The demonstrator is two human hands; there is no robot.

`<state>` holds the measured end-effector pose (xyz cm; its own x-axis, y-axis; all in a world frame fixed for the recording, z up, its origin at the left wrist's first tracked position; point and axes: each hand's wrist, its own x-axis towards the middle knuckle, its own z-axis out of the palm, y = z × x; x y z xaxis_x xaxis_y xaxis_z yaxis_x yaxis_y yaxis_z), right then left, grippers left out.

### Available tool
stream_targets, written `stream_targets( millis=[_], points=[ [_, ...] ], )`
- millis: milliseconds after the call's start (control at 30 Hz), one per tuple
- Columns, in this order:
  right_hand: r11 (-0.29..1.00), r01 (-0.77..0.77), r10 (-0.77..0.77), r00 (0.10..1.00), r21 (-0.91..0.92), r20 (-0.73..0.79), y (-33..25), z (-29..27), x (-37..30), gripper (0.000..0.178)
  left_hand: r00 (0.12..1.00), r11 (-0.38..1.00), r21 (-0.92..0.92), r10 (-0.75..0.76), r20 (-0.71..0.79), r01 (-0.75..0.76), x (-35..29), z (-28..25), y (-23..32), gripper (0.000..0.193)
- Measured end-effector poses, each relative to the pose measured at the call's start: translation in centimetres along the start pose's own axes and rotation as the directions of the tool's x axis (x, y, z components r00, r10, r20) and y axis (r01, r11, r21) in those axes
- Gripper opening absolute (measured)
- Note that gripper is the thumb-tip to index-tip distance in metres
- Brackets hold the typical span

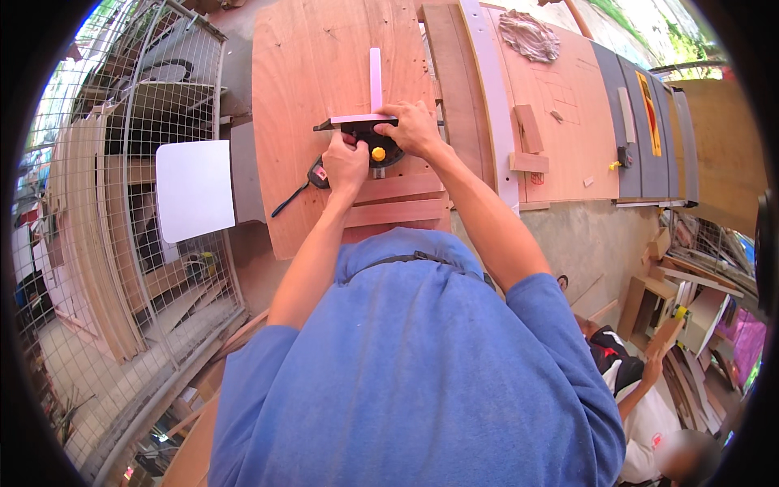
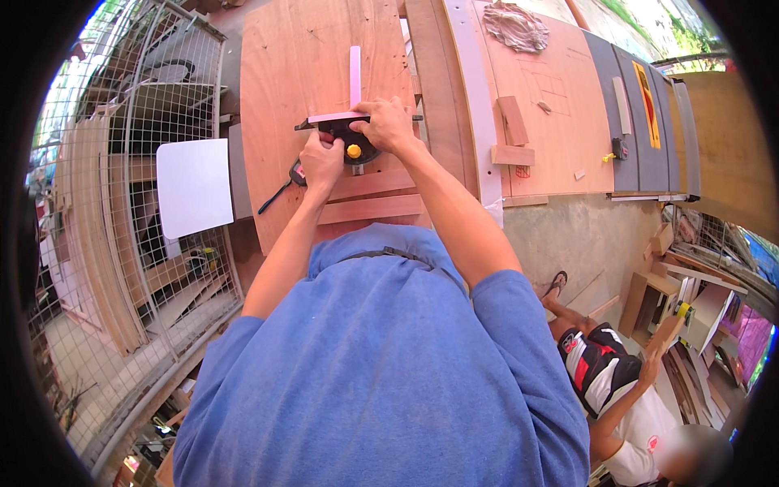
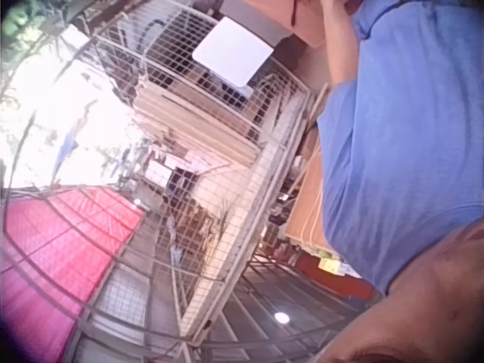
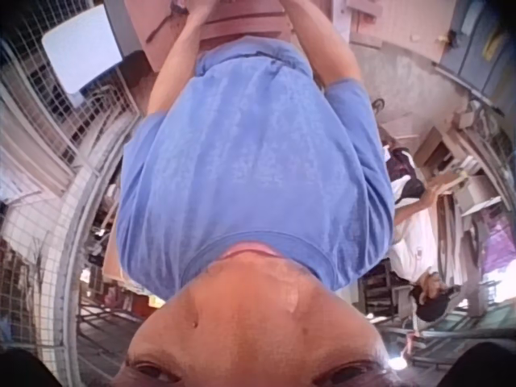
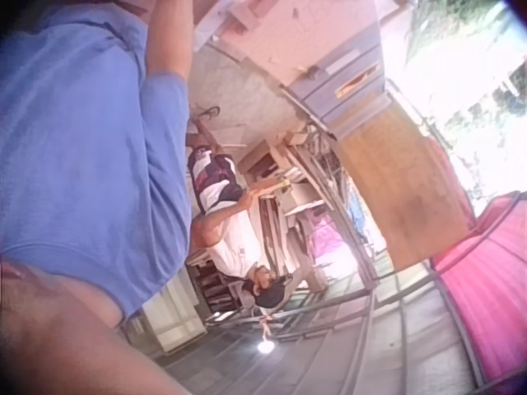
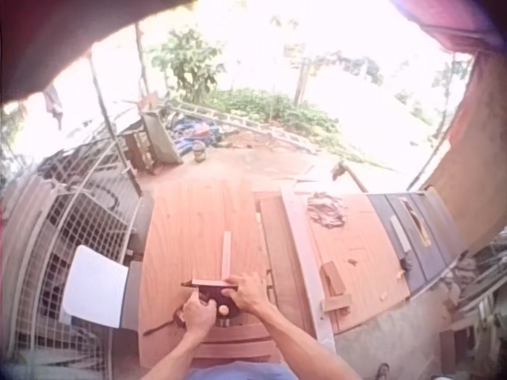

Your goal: The person marks a small wooden piece with a pencil, then uses a combination square to measure and mark a larger wooden board. They adjust the square multiple times to ensure accurate measurements.

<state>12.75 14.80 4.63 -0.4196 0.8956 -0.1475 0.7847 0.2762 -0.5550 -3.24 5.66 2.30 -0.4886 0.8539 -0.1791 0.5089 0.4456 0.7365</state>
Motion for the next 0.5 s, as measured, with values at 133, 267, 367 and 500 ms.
stream_targets(
  millis=[133, 267, 367, 500],
  points=[
    [0.997, 0.021, -0.022, 1.0, 0.069, 0.011, 0.8, -0.1, 0.4, 0.041, 0.858, 0.646, -0.564, -0.384, 0.341, 0.514, 1.0, -1.3, 0.7, 0.02],
    [0.998, 0.023, -0.025, 0.999, 0.06, 0.029, 0.8, -0.3, 0.5, 0.041, 0.698, 0.284, -0.652, -0.448, 0.559, 0.703, 2.1, -2.0, 0.4, 0.017],
    [0.999, 0.024, -0.026, 0.999, 0.046, 0.039, 0.7, -0.6, 0.6, 0.042, 0.607, 0.05, -0.648, -0.412, 0.679, 0.76, 3.5, -1.7, -0.5, 0.018],
    [0.998, 0.035, -0.035, 0.999, 0.045, 0.013, 0.8, -0.2, 0.6, 0.042, 0.565, 0.055, -0.59, -0.369, 0.738, 0.806, 4.5, -1.7, -1.7, 0.022]
  ],
)
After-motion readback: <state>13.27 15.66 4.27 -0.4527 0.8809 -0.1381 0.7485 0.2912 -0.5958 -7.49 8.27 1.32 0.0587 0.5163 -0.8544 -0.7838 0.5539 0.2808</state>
